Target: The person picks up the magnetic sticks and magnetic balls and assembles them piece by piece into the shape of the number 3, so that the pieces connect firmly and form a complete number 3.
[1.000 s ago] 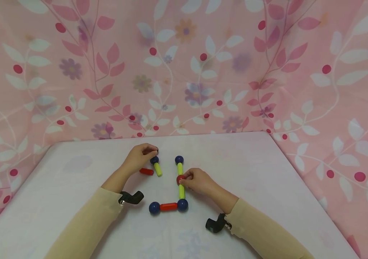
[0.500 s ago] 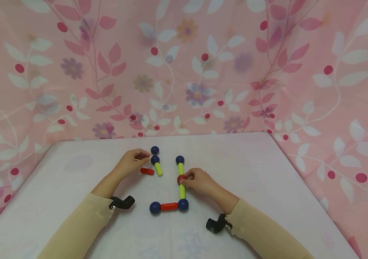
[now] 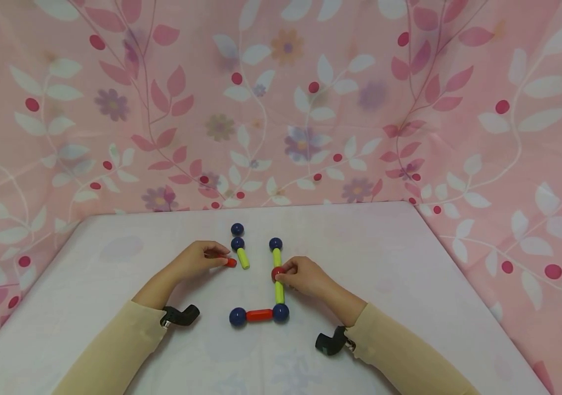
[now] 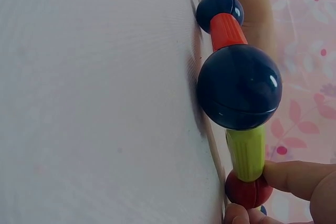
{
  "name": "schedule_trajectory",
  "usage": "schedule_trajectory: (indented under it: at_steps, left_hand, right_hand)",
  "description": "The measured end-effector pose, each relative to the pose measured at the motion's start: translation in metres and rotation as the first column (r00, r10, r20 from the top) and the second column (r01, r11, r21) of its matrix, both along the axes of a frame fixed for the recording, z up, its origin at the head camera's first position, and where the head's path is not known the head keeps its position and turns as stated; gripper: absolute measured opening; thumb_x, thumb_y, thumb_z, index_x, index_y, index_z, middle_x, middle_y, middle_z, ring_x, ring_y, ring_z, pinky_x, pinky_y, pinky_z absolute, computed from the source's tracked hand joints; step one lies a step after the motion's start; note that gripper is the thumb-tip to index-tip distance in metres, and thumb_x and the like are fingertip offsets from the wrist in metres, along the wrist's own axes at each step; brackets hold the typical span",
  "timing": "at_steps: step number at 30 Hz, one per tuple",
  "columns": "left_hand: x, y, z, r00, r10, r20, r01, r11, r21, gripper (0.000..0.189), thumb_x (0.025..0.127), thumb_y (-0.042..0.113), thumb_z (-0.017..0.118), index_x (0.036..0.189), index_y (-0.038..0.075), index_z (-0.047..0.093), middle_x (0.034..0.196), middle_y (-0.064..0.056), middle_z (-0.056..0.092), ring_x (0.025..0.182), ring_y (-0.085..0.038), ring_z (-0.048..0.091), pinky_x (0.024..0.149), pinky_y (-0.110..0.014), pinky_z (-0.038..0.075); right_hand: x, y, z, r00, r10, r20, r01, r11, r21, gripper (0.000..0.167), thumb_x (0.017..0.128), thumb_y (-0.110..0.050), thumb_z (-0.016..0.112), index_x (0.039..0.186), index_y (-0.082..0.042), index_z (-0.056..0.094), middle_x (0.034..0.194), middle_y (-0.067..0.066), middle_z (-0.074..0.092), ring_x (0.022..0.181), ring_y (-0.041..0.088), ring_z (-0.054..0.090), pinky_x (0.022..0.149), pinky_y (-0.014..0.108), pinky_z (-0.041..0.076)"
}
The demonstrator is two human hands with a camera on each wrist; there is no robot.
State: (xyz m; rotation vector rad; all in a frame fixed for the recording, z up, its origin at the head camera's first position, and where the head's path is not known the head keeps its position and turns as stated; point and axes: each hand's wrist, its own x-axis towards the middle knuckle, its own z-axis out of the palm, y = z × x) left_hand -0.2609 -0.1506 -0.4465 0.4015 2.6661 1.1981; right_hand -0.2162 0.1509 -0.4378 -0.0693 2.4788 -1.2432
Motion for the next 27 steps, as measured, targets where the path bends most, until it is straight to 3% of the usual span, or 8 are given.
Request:
schedule_trajectory:
  at_steps: [10,22,27]
  left_hand:
    - [0.002,0.001,-0.007,1.0,0.012,-0.004,-0.012,0.999,-0.051,0.019,0.089,0.015,0.077,0.107,0.019,0.076,0.104,0.0,0.067,0.096,-0.021,0.056,0.09,-0.04,0.048]
    - [0.008,0.0,-0.002,1.0,-0.011,-0.01,0.011,0.998,-0.063,0.014,0.09,0.019,0.077,0.103,0.021,0.077,0.099,0.004,0.069,0.096,-0.019,0.058,0.095,-0.043,0.047]
    - [0.006,-0.001,0.002,1.0,0.006,-0.02,-0.007,0.999,-0.032,0.016,0.091,0.025,0.076,0.107,0.021,0.076,0.102,0.004,0.068,0.095,-0.017,0.059,0.085,-0.037,0.05]
  right_hand:
    - [-0.001,0.002,-0.001,1.0,0.002,0.003,-0.002,1.0,-0.007,0.027,0.09,-0.023,0.076,0.109,-0.005,0.066,0.09,0.006,0.063,0.076,0.019,0.057,0.068,0.027,0.051]
    - [-0.009,0.007,0.001,0.998,0.06,0.035,-0.061,0.998,0.012,0.023,0.092,-0.024,0.074,0.107,-0.006,0.069,0.089,0.005,0.065,0.076,0.019,0.059,0.069,0.029,0.052]
    - [-0.016,0.01,0.009,0.994,0.104,0.025,-0.105,0.994,0.032,0.022,0.096,-0.024,0.069,0.108,-0.005,0.07,0.091,0.004,0.067,0.075,0.019,0.061,0.07,0.03,0.053]
